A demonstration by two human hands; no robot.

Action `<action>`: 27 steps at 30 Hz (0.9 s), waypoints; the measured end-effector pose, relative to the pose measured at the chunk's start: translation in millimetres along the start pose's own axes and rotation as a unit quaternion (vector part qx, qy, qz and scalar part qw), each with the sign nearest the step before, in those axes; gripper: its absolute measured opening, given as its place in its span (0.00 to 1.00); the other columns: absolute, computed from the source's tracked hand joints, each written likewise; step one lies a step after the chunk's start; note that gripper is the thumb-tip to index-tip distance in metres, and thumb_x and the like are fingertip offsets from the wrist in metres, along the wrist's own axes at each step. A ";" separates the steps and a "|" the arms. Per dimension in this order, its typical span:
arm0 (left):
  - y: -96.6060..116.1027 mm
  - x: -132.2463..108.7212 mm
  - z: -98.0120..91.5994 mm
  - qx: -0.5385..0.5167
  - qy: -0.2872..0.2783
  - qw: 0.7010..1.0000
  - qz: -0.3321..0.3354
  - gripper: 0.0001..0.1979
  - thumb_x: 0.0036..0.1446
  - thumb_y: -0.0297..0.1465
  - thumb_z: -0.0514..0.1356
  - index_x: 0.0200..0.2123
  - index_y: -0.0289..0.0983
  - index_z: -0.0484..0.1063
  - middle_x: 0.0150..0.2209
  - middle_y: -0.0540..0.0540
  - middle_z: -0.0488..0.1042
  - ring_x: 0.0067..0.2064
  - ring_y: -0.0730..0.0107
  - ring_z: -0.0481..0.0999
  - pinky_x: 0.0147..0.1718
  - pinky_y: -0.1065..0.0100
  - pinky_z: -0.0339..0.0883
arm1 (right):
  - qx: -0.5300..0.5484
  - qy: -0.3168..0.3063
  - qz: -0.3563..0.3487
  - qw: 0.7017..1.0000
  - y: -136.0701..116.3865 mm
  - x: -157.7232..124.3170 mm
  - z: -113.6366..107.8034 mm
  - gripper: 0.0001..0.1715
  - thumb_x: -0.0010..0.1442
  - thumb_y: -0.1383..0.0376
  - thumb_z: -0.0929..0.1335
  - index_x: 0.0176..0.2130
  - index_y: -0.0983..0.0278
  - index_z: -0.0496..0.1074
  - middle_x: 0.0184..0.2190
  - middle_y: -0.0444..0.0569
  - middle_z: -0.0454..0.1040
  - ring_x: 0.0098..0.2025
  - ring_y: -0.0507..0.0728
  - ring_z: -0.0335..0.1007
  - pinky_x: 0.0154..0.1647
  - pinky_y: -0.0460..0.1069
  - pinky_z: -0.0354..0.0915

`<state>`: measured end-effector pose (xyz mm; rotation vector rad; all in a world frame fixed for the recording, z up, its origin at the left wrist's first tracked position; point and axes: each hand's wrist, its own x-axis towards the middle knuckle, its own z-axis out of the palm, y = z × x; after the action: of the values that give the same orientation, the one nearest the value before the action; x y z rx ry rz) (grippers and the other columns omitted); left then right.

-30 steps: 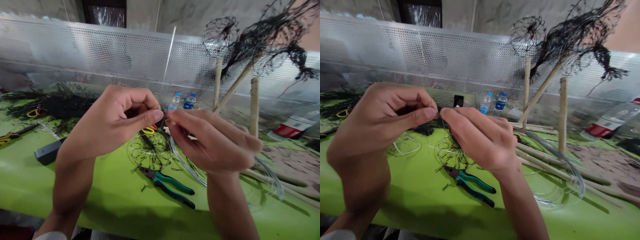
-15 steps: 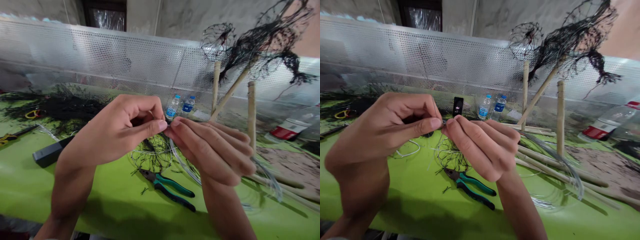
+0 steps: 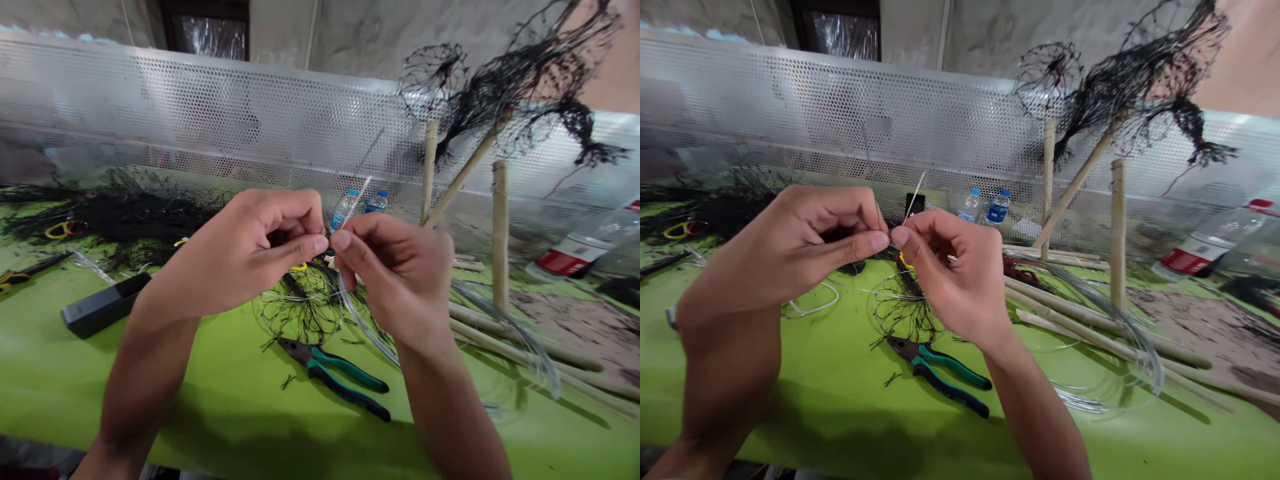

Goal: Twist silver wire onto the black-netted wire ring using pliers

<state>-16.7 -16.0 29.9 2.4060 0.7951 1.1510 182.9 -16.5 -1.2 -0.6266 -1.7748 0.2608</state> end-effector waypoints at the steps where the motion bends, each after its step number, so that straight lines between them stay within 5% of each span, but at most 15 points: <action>1: -0.3 0.2 0.0 0.002 -0.002 1.000 -0.003 0.08 0.65 0.29 0.60 0.31 0.38 0.71 0.24 0.54 0.63 0.26 0.76 0.58 0.23 0.69 0.52 | 0.024 -0.021 0.020 0.999 0.4 0.8 -0.7 0.14 0.66 0.62 0.74 0.29 0.63 0.76 0.18 0.37 0.70 0.14 0.46 0.61 0.12 0.43 0.55; 3: -0.3 0.5 0.3 -0.007 0.004 1.000 -0.013 0.09 0.65 0.30 0.60 0.30 0.38 0.70 0.24 0.54 0.63 0.25 0.76 0.58 0.23 0.69 0.51 | 0.001 -0.009 -0.010 1.000 4.0 1.5 -0.3 0.12 0.67 0.63 0.74 0.30 0.62 0.77 0.20 0.38 0.73 0.15 0.47 0.64 0.13 0.43 0.59; 5: 0.6 0.3 0.7 -0.032 0.021 0.999 -0.021 0.10 0.65 0.31 0.60 0.29 0.38 0.70 0.25 0.53 0.64 0.26 0.76 0.59 0.23 0.69 0.52 | -0.107 0.068 -0.135 0.983 10.4 0.7 2.3 0.04 0.64 0.67 0.76 0.36 0.60 0.79 0.26 0.41 0.80 0.21 0.49 0.73 0.19 0.45 0.67; 9: 3.7 -1.1 1.5 -0.060 0.040 0.997 -0.028 0.11 0.66 0.32 0.61 0.29 0.38 0.70 0.25 0.52 0.64 0.26 0.75 0.59 0.23 0.68 0.54 | -0.282 0.205 -0.361 0.865 23.0 -2.0 7.1 0.18 0.58 0.74 0.78 0.47 0.60 0.80 0.37 0.43 0.86 0.32 0.56 0.83 0.30 0.48 0.76; 12: 4.6 -1.5 1.7 -0.055 0.049 0.997 -0.027 0.11 0.66 0.32 0.61 0.29 0.38 0.71 0.24 0.52 0.64 0.26 0.75 0.58 0.22 0.68 0.52 | -0.307 0.229 -0.388 0.838 25.8 -2.8 6.0 0.17 0.57 0.74 0.78 0.46 0.61 0.81 0.38 0.43 0.87 0.30 0.56 0.84 0.31 0.48 0.78; 20: 3.9 -1.1 1.9 -0.053 0.053 0.997 -0.020 0.10 0.65 0.30 0.61 0.29 0.37 0.70 0.24 0.53 0.64 0.26 0.77 0.59 0.22 0.69 0.52 | -0.379 0.177 -0.434 0.798 23.3 -1.6 -0.9 0.19 0.58 0.75 0.78 0.49 0.64 0.82 0.40 0.47 0.87 0.31 0.55 0.84 0.31 0.46 0.77; 27: 5.4 -3.1 -3.2 -0.029 0.026 0.999 -0.002 0.10 0.65 0.31 0.63 0.29 0.40 0.70 0.25 0.52 0.65 0.27 0.73 0.60 0.24 0.67 0.55 | -0.408 0.173 -0.411 0.797 18.3 -4.2 1.3 0.09 0.61 0.73 0.76 0.43 0.63 0.81 0.35 0.44 0.85 0.27 0.52 0.79 0.25 0.47 0.67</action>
<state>-19.1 -21.9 32.9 2.3361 0.7711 1.2227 187.4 -3.3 -13.8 -0.3774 -1.5751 -1.2090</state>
